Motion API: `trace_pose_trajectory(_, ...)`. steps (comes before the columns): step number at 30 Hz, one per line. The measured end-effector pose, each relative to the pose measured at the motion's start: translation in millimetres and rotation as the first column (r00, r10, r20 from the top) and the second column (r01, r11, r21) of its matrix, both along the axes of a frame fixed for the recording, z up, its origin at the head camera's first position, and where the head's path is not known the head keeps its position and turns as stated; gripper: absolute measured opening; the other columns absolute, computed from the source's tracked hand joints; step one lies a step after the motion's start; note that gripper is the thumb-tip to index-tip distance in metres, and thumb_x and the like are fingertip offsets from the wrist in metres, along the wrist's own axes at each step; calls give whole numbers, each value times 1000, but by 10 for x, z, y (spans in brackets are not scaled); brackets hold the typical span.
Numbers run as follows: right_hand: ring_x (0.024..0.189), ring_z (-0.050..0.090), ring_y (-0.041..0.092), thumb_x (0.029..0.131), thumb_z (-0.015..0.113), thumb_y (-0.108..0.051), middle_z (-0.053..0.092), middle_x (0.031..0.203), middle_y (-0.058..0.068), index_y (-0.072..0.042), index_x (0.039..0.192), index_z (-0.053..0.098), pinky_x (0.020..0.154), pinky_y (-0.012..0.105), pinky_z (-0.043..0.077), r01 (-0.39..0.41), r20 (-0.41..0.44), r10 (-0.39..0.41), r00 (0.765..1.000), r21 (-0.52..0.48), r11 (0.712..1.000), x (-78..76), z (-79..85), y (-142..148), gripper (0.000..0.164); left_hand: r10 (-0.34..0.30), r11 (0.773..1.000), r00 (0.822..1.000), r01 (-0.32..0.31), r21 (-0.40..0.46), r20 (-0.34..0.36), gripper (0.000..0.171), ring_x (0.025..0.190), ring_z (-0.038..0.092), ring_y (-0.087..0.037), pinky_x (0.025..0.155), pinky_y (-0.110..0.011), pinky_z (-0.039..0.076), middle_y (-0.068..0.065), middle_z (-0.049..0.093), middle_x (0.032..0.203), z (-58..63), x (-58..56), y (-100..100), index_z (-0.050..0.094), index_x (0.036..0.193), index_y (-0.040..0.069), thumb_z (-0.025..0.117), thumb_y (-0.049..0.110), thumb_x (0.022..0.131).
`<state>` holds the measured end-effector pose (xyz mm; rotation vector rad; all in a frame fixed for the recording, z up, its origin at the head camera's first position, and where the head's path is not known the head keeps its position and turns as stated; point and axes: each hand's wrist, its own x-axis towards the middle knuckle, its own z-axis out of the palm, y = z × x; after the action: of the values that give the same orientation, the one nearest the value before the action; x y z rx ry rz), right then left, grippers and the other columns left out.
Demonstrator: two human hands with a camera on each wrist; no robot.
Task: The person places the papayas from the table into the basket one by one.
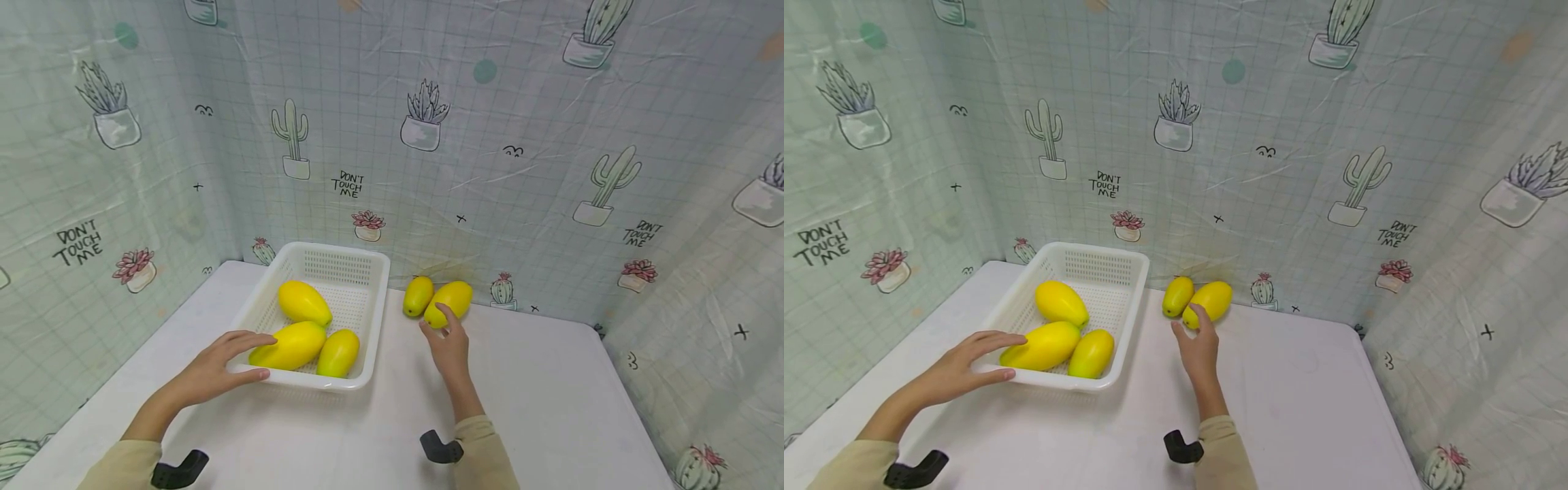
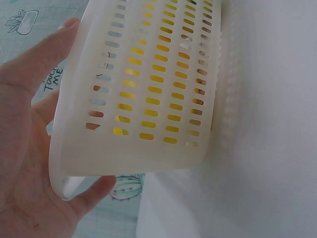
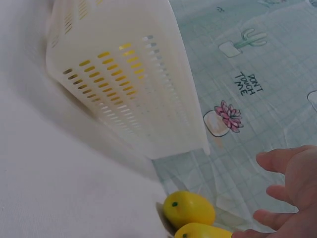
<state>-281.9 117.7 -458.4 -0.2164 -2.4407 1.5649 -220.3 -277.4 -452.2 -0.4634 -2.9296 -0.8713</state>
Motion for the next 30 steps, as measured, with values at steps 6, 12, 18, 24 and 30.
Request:
trace_pose_trajectory(6,132,36,29,86,62,-33,41,141,3,-26,132,44,106,46,36,19,3,-19,1000,14,1000,-10,-7,32,50,-3,1000,1000,3,3,-3,60,123,38,-27,91,-67,36,1,50,132,-6,1,-6,51,127,35,63,60,74)
trace_pose_trajectory(12,131,36,28,84,62,-40,40,142,2,-26,133,43,105,47,37,24,4,-24,1000,34,999,-14,-9,81,53,0,1000,1000,0,-1,-10,60,123,38,-27,91,-66,36,2,51,131,-34,-9,-15,51,126,36,62,61,73)
trace_pose_trajectory(18,132,35,29,85,62,-40,39,143,4,-24,134,42,106,46,36,21,5,-21,1000,36,999,-10,0,122,55,7,1000,1000,-7,-7,-1,60,124,37,-28,92,-67,35,1,51,132,-31,-7,-15,50,127,36,62,62,73)
trace_pose_trajectory(24,133,33,29,85,61,-40,38,143,5,-23,135,41,106,46,36,26,6,-27,1000,42,999,-34,-27,148,56,19,1000,1000,-19,-4,21,61,125,36,-29,92,-67,36,-1,50,133,-11,12,-6,50,127,36,61,61,74)
trace_pose_trajectory(30,133,33,28,86,61,-34,38,143,6,-21,135,40,106,46,36,43,-5,-43,999,48,998,-55,-43,171,54,9,1000,1000,-9,0,12,61,125,36,-29,92,-67,35,0,50,133,8,13,-1,51,127,35,62,61,74)
